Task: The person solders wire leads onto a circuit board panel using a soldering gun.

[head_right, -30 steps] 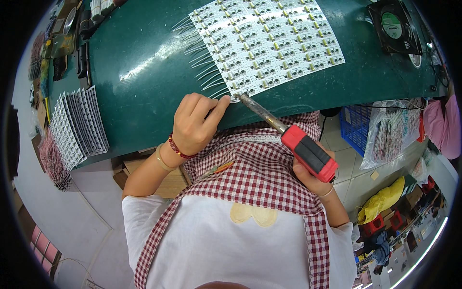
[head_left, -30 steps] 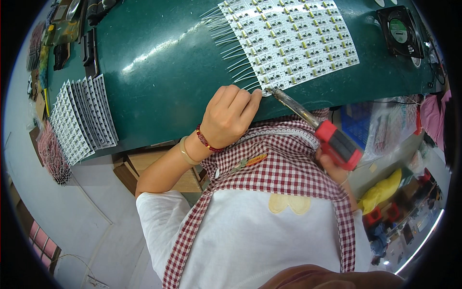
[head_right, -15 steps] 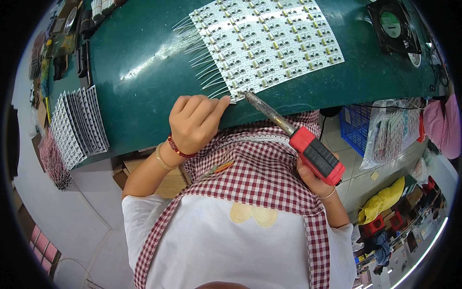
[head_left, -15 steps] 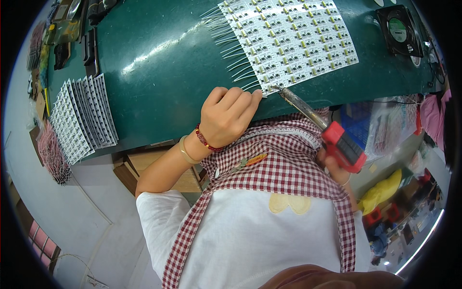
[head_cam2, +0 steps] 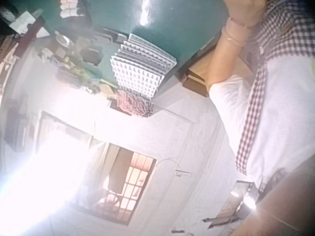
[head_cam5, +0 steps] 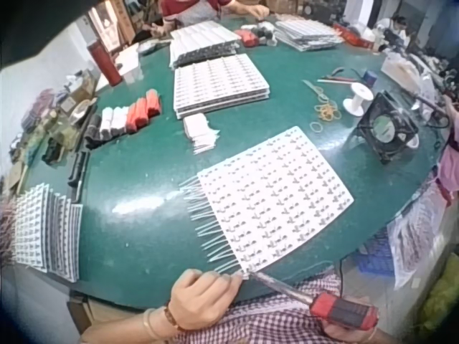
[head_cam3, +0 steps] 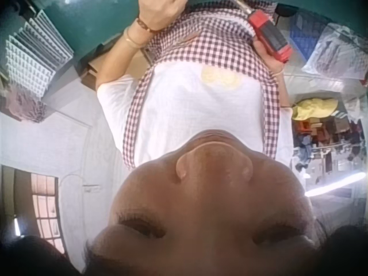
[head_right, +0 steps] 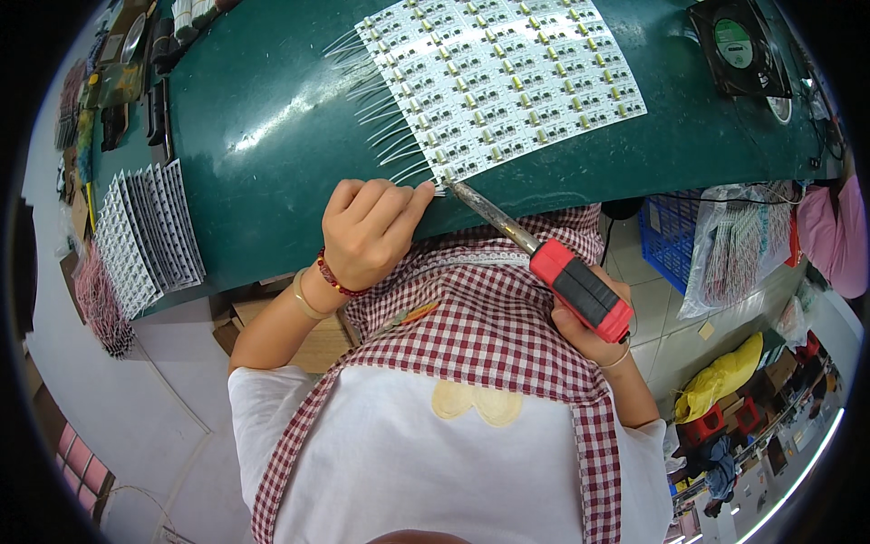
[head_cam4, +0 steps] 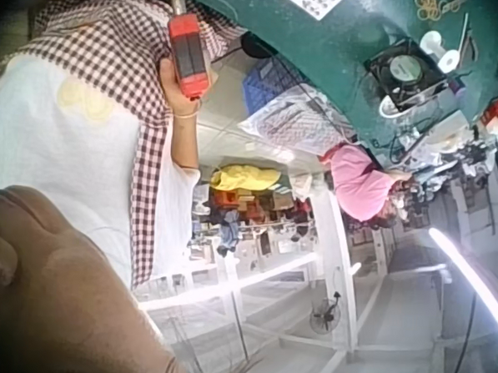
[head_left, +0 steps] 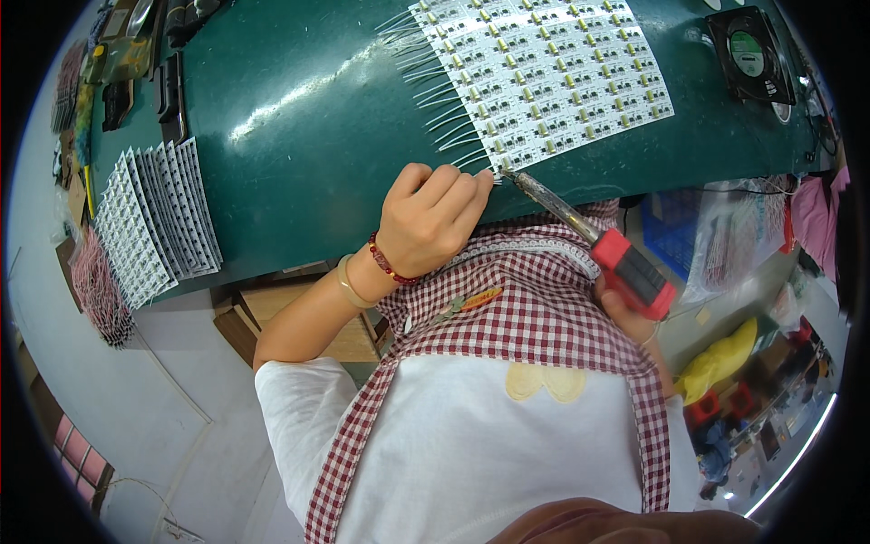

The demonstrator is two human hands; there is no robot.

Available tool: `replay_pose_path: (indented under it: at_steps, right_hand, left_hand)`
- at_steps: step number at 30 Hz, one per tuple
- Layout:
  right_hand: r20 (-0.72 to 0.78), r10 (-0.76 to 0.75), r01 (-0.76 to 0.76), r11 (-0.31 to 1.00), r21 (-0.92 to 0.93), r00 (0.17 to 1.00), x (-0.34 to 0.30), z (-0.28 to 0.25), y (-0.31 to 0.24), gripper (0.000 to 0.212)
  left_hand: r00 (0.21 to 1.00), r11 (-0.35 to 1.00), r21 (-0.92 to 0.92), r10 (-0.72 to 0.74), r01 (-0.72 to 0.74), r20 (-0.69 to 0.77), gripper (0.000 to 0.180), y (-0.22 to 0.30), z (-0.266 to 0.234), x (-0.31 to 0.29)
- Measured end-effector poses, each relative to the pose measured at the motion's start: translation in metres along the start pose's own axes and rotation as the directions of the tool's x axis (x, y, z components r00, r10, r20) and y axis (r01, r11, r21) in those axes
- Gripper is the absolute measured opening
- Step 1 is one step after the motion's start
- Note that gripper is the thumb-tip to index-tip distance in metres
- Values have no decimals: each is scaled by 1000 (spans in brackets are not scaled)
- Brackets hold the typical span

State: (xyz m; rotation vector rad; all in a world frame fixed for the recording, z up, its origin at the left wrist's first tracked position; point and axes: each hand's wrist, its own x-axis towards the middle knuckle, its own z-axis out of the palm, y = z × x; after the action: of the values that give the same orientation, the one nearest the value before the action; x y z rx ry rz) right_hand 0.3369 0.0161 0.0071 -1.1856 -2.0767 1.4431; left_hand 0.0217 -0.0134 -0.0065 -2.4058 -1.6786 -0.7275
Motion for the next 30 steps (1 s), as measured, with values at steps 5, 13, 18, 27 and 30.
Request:
replay_pose_path:
  at_steps: [5, 13, 18, 27, 30]
  right_hand:
    - [-132, -18, 5, 995, -101, 991, -24, -1, 21, 22]
    - [-131, 207, -79, 772, 631, 970, 3, 0, -15, 48]
    - [-286, 218, 94, 620, 779, 933, 31, -11, -22, 55]
    - [-310, 106, 198, 569, 798, 945, 94, -38, -50, 50]
    - [-323, 39, 224, 642, 733, 946, 119, -47, -63, 50]
  left_hand:
    - [1000, 1000, 9, -4, 4, 7, 28, 0, -1, 0]
    - [998, 1000, -6, -20, 20, -54, 26, 1, -3, 2]
    - [991, 997, -35, -74, 71, -109, 24, -14, -14, 19]
    - [932, 975, -28, -220, 221, -289, 13, -103, 13, 87]
    - [919, 960, -84, -280, 267, -278, 10, -115, 19, 100]
